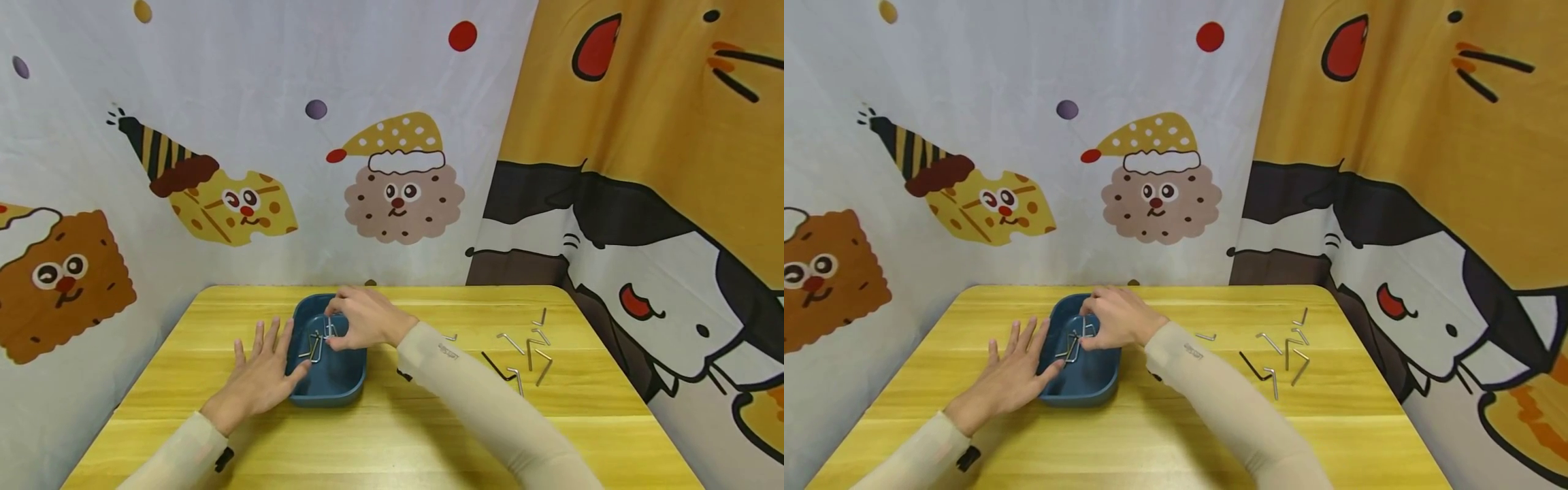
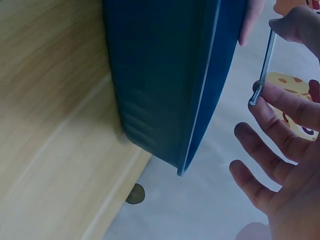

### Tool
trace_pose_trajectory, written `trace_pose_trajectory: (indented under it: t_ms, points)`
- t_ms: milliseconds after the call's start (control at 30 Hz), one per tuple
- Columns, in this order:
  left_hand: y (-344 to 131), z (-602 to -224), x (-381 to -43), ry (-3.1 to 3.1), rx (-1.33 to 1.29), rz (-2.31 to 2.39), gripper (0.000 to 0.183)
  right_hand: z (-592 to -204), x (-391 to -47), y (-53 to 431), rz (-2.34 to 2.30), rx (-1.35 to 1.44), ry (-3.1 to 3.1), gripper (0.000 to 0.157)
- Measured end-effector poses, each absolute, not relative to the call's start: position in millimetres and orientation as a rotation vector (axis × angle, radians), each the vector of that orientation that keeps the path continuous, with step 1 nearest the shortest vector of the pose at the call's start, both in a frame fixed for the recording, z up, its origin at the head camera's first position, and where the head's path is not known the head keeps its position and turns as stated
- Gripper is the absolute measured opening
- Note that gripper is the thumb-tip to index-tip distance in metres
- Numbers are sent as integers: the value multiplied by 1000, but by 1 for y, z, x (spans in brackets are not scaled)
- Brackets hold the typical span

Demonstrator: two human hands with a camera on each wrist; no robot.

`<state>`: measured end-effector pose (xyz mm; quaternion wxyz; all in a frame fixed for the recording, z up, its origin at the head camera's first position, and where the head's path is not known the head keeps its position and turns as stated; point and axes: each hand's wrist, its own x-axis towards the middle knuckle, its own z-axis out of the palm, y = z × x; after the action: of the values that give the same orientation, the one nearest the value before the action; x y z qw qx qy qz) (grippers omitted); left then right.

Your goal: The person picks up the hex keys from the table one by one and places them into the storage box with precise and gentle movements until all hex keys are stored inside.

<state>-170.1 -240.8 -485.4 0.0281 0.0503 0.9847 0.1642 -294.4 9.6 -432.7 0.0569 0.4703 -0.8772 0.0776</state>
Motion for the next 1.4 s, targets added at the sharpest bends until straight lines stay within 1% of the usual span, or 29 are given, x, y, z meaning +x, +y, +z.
trace_pose_trajectory:
  t_ms: [367,667,1133,1400]
  points:
    - [-242,-487,-168,3043,166,503,104,-434,-302,-11,211,1366,-2757,54]
    - [-244,-487,-169,3030,156,514,105,-431,-307,-32,145,1332,-2847,57]
    - [-243,-484,-169,3023,169,521,105,-430,-307,-52,113,1170,-2981,57]
    - [-242,-484,-170,3025,165,507,105,-429,-304,-57,75,1123,-3014,57]
